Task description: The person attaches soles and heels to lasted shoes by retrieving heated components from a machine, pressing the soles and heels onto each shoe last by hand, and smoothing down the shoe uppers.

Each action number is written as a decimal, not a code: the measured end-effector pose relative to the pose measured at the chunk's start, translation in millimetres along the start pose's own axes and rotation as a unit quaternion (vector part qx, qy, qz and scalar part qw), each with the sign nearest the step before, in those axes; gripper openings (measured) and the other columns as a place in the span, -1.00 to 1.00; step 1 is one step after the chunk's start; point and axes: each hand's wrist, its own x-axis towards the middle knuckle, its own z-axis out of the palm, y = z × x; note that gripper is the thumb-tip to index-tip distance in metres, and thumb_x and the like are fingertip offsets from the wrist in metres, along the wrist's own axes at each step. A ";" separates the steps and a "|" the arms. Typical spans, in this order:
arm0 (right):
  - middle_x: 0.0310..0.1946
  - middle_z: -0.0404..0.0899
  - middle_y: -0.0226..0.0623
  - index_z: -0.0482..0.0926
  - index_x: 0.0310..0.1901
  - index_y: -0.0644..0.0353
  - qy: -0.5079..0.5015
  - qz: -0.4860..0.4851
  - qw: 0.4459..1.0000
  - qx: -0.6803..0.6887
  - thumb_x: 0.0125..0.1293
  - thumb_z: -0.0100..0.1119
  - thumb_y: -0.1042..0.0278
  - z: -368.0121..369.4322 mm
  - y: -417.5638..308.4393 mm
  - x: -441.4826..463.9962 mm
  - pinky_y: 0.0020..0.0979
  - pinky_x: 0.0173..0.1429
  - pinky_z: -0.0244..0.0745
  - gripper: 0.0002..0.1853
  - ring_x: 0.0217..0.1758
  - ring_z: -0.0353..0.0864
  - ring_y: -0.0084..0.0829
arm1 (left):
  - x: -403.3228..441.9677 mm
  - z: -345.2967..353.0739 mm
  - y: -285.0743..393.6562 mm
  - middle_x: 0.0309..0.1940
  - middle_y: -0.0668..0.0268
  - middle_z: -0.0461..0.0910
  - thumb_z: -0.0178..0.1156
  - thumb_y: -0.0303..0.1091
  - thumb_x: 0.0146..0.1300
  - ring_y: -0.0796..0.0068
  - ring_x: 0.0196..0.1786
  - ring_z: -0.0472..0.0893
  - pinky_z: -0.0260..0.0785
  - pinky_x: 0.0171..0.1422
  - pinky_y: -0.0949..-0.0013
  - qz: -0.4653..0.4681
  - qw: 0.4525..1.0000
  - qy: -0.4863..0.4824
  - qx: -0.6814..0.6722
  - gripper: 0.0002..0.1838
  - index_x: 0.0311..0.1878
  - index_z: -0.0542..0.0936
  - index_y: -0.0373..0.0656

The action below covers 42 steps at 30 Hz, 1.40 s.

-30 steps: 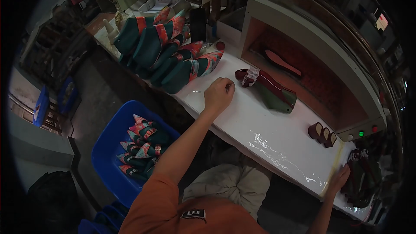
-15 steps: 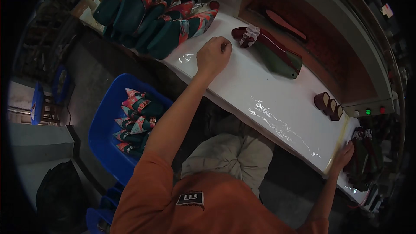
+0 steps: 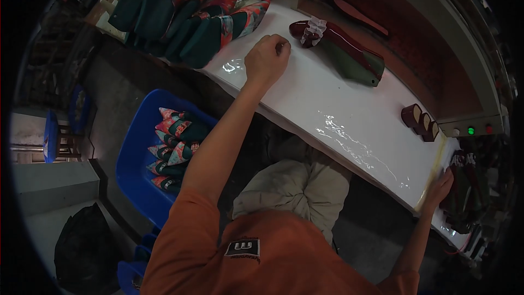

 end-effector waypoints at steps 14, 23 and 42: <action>0.16 0.52 0.05 0.45 0.21 0.42 0.001 0.010 1.000 0.015 0.60 -0.20 0.04 -0.6 -5.5 -0.9 -0.25 0.36 0.33 -0.47 0.26 0.49 -0.12 | -0.1 -0.9 0.5 -0.31 0.25 0.67 0.21 -0.21 0.25 0.27 -0.27 0.66 0.46 -0.14 0.23 0.001 1.000 0.000 0.004 -0.79 -0.23 0.70 -0.13; 0.17 0.51 0.05 0.45 0.21 0.43 0.000 -0.001 1.000 0.022 0.61 -0.22 0.04 -0.1 3.3 1.3 -0.25 0.38 0.30 -0.46 0.27 0.49 -0.12 | 1.7 2.4 -3.4 -0.35 0.26 0.69 0.23 -0.21 0.25 0.38 -0.32 0.65 0.46 -0.16 0.31 0.015 1.000 0.012 0.008 -0.78 -0.21 0.70 -0.14; 0.17 0.51 0.03 0.44 0.22 0.41 0.004 0.039 0.999 0.037 0.60 -0.21 0.03 0.1 -8.0 -0.5 -0.25 0.36 0.32 -0.46 0.26 0.49 -0.13 | 0.4 0.0 -1.4 -0.38 0.29 0.69 0.23 -0.23 0.27 0.43 -0.36 0.65 0.46 -0.21 0.34 0.003 1.000 0.008 -0.014 -0.79 -0.18 0.70 -0.14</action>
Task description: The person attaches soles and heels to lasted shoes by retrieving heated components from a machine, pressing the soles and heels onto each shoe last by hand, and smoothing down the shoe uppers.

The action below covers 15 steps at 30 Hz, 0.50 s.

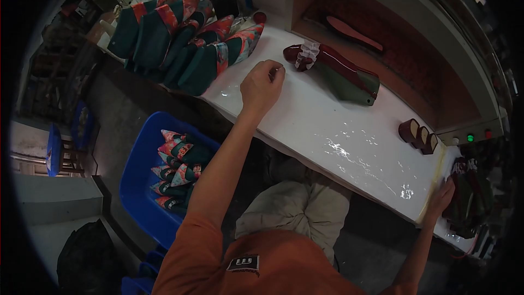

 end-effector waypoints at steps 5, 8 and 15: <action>0.16 0.52 0.03 0.46 0.20 0.41 0.021 -0.015 1.000 -0.003 0.61 -0.22 0.07 1.0 5.0 2.5 -0.26 0.35 0.32 -0.49 0.25 0.49 -0.14 | 0.9 1.0 0.0 -0.41 0.29 0.67 0.23 -0.24 0.26 0.43 -0.37 0.65 0.45 -0.22 0.35 -0.005 1.000 0.001 0.000 -0.81 -0.19 0.70 -0.13; 0.16 0.52 0.00 0.46 0.22 0.39 0.058 -0.057 0.996 -0.041 0.60 -0.21 0.10 -3.7 -7.3 -1.4 -0.25 0.34 0.34 -0.51 0.25 0.50 -0.19 | 1.1 3.2 -1.6 -0.43 0.30 0.67 0.23 -0.25 0.26 0.43 -0.38 0.64 0.45 -0.22 0.35 -0.003 1.000 0.003 -0.006 -0.81 -0.19 0.70 -0.12; 0.29 0.44 -0.02 0.35 0.32 0.35 -0.190 -0.091 0.873 0.441 0.43 -0.41 -0.49 27.8 -220.0 -68.7 -0.11 0.29 0.42 -0.07 0.36 0.43 -0.16 | 2.5 2.4 -1.5 -0.39 0.27 0.70 0.24 -0.23 0.26 0.42 -0.38 0.65 0.45 -0.22 0.35 -0.003 1.000 0.002 0.001 -0.78 -0.16 0.70 -0.14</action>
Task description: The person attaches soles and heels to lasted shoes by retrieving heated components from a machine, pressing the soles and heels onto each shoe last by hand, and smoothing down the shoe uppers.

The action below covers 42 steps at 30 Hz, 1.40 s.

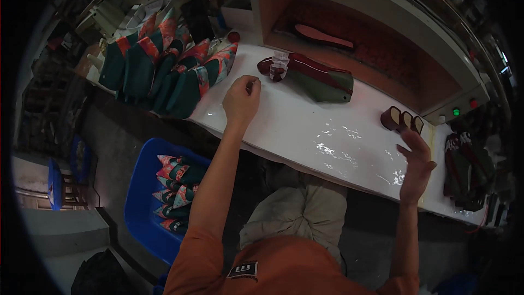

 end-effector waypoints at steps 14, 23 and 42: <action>0.24 0.37 0.31 0.13 0.25 0.67 -0.356 0.184 0.711 0.578 0.20 -0.26 -0.58 128.1 -196.4 -20.6 0.10 0.39 0.28 0.15 0.32 0.39 0.18 | 5.7 1.3 1.5 -0.44 0.29 0.69 0.25 -0.22 0.27 0.49 -0.38 0.65 0.44 -0.20 0.40 -0.003 0.999 0.023 -0.025 -0.76 -0.16 0.71 -0.17; 0.07 0.53 0.36 0.17 0.00 1.02 -0.407 0.270 0.556 0.673 0.26 0.17 -0.34 123.4 -211.7 -30.0 0.02 0.30 0.45 0.12 0.13 0.59 0.17 | -0.8 1.7 1.1 -0.46 0.28 0.68 0.24 -0.23 0.27 0.47 -0.40 0.65 0.45 -0.20 0.38 -0.025 0.999 0.011 -0.025 -0.78 -0.18 0.71 -0.16; 0.40 0.32 0.00 0.29 0.38 0.34 0.163 0.054 0.981 -0.085 0.50 -0.47 -0.39 -128.9 59.6 -23.6 -0.07 0.50 0.18 -0.13 0.50 0.26 -0.14 | -0.6 -2.0 -0.4 -0.47 0.29 0.66 0.23 -0.26 0.26 0.47 -0.42 0.63 0.43 -0.26 0.38 -0.013 0.999 0.011 -0.034 -0.80 -0.19 0.70 -0.16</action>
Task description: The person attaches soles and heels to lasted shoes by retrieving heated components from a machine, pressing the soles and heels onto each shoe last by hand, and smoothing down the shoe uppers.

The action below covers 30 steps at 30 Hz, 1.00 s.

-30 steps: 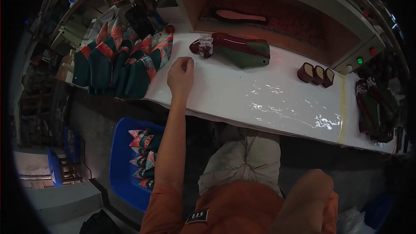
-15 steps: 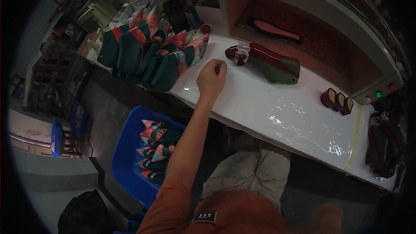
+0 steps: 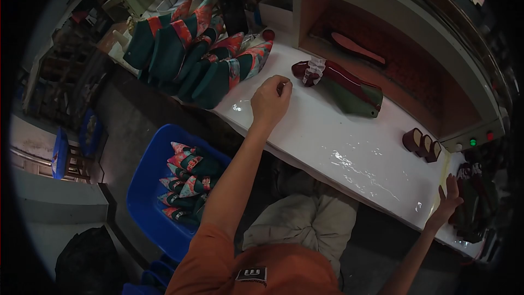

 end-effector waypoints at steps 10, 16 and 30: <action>0.25 0.45 -0.09 0.42 0.29 0.34 0.074 0.009 0.967 -0.246 0.60 -0.39 0.01 -0.3 50.7 -6.9 -0.21 0.42 0.27 -0.42 0.23 0.49 -0.21 | 0.6 1.9 -0.4 -0.49 0.32 0.65 0.24 -0.25 0.27 0.54 -0.44 0.61 0.42 -0.26 0.42 -0.012 1.000 -0.008 -0.002 -0.79 -0.17 0.70 -0.17; 0.24 0.49 -0.04 0.41 0.28 0.39 0.126 0.075 0.987 -0.059 0.59 -0.46 -0.21 -7.8 54.8 -4.3 -0.24 0.43 0.25 -0.25 0.27 0.49 -0.20 | 0.6 2.9 -0.6 -0.50 0.32 0.66 0.24 -0.25 0.27 0.58 -0.44 0.60 0.42 -0.27 0.44 -0.010 1.000 -0.005 -0.004 -0.77 -0.16 0.70 -0.20; 0.19 0.54 -0.05 0.43 0.26 0.39 0.109 0.070 0.988 -0.086 0.57 -0.47 -0.25 -9.9 55.2 -5.0 -0.24 0.45 0.23 -0.22 0.27 0.50 -0.21 | -0.2 0.0 5.2 -0.51 0.32 0.65 0.26 -0.25 0.27 0.59 -0.44 0.58 0.41 -0.27 0.45 -0.022 1.000 -0.005 -0.011 -0.77 -0.16 0.71 -0.20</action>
